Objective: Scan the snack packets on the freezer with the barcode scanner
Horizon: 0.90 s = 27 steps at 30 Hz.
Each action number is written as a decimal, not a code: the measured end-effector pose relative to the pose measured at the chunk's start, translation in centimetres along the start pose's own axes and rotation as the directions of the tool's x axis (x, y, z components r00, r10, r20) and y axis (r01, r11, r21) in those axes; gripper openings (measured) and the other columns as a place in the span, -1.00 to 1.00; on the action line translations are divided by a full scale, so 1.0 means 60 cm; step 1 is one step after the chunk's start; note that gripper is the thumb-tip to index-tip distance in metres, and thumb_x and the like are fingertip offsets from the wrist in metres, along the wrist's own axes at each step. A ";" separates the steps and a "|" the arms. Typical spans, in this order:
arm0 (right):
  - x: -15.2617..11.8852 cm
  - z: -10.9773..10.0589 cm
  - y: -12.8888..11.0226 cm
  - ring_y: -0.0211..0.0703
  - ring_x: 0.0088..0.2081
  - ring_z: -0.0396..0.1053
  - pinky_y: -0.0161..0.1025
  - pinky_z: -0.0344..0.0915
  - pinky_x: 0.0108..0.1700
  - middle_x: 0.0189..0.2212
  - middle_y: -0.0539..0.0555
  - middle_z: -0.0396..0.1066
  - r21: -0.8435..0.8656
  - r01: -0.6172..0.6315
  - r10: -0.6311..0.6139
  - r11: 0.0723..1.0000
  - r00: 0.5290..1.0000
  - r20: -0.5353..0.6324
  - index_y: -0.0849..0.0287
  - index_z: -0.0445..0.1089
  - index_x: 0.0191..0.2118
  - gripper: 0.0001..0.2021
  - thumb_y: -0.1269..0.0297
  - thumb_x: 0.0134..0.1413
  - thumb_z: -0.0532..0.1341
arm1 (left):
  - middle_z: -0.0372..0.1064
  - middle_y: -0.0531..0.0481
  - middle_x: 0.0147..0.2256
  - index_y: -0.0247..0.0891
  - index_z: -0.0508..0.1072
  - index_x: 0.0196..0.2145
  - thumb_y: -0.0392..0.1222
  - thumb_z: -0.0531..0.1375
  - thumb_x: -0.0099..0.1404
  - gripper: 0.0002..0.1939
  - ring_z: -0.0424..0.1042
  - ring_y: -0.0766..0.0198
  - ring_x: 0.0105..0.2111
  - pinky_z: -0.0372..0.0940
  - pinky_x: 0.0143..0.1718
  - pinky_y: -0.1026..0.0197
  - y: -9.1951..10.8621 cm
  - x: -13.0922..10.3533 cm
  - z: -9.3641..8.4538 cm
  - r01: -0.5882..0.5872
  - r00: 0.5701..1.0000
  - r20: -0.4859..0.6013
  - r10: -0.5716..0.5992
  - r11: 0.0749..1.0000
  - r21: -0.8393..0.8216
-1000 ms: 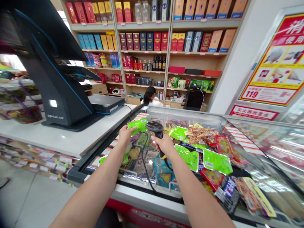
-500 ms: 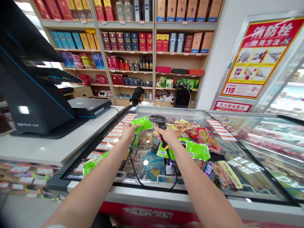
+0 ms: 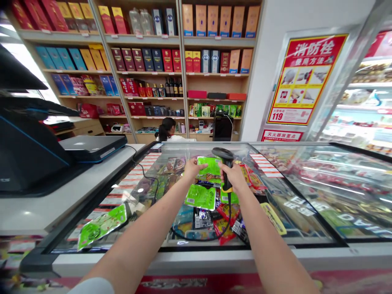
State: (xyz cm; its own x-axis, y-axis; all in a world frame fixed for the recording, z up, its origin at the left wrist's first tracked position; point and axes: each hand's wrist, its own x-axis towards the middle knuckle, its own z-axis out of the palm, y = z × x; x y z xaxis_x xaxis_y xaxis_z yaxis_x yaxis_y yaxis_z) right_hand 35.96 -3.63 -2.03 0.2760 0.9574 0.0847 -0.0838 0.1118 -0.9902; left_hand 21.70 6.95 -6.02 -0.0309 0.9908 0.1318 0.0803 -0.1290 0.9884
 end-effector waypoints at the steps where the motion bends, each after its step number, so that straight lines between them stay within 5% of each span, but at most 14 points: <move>1: -0.001 -0.006 0.001 -0.32 -0.71 0.21 -0.34 0.19 -0.68 -0.73 -0.15 0.29 0.004 -0.001 0.001 1.000 1.000 -0.010 0.13 0.27 -0.47 -0.65 0.13 -0.32 0.43 | 0.38 0.06 -0.53 -0.27 0.38 -0.48 -0.16 0.47 -0.29 -0.58 0.40 0.24 -0.47 0.26 -0.36 0.21 0.000 -0.004 0.008 0.002 1.000 0.003 -0.002 0.996 0.086; 7: -0.008 -0.014 0.011 -0.32 -0.73 0.20 -0.35 0.19 -0.70 -0.75 -0.16 0.28 0.035 -0.027 0.029 0.999 0.999 -0.033 0.12 0.25 -0.48 -0.62 0.16 -0.38 0.46 | 0.46 -0.21 -0.10 -0.21 0.35 -0.04 -0.08 0.40 -0.06 -0.38 0.40 -0.07 -0.05 0.17 -0.01 -0.07 0.018 -0.040 0.021 -0.029 0.999 -0.015 0.044 0.843 0.537; 13: -0.013 -0.006 0.028 -0.29 -0.71 0.23 -0.33 0.21 -0.70 -0.72 -0.12 0.33 0.029 -0.056 0.056 0.998 0.998 -0.005 0.13 0.30 -0.46 -0.64 0.19 -0.37 0.47 | 0.35 -0.26 0.03 -0.22 0.36 -0.02 -0.03 0.25 0.16 -0.55 0.31 -0.04 0.07 0.14 0.06 -0.04 0.023 -0.065 0.004 -0.088 0.994 -0.001 0.109 0.809 0.581; 16: -0.018 0.005 0.029 -0.31 -0.72 0.22 -0.35 0.20 -0.70 -0.73 -0.12 0.31 0.035 -0.051 0.051 0.998 0.999 0.015 0.14 0.30 -0.46 -0.62 0.17 -0.39 0.47 | 0.35 -0.23 0.02 -0.21 0.40 -0.07 -0.08 0.27 0.14 -0.61 0.33 0.04 0.04 0.18 0.05 0.04 0.019 -0.062 -0.032 -0.122 0.989 -0.003 0.150 0.811 0.572; 20: -0.028 0.027 0.031 -0.33 -0.73 0.22 -0.37 0.20 -0.70 -0.73 -0.12 0.31 -0.001 -0.057 0.057 0.998 0.996 0.067 0.15 0.29 -0.46 -0.61 0.15 -0.38 0.48 | 0.43 -0.15 -0.12 -0.22 0.47 -0.25 -0.19 0.35 -0.01 -0.69 0.40 0.11 -0.09 0.24 -0.03 0.14 0.011 -0.066 -0.144 -0.161 0.982 0.014 0.189 0.796 0.583; 27: -0.051 0.077 0.039 -0.33 -0.71 0.21 -0.35 0.21 -0.66 -0.71 -0.11 0.29 -0.126 0.001 0.033 0.992 0.964 0.263 0.18 0.33 -0.46 -0.65 0.07 -0.27 0.41 | 0.44 0.01 -0.53 -0.14 0.47 -0.59 -0.36 0.44 -0.49 -0.60 0.47 0.02 -0.40 0.29 -0.30 0.14 -0.013 -0.138 -0.437 -0.015 0.995 -0.063 0.072 0.768 0.640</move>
State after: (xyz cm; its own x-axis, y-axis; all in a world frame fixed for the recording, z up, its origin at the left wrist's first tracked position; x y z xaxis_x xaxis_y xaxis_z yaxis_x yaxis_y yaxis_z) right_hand 30.48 -5.07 -4.10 0.0114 0.9968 0.0787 0.0373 0.0782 -0.9962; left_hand -4.26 -2.26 -5.89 -0.0877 0.9744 0.2072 0.7002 -0.0876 0.7085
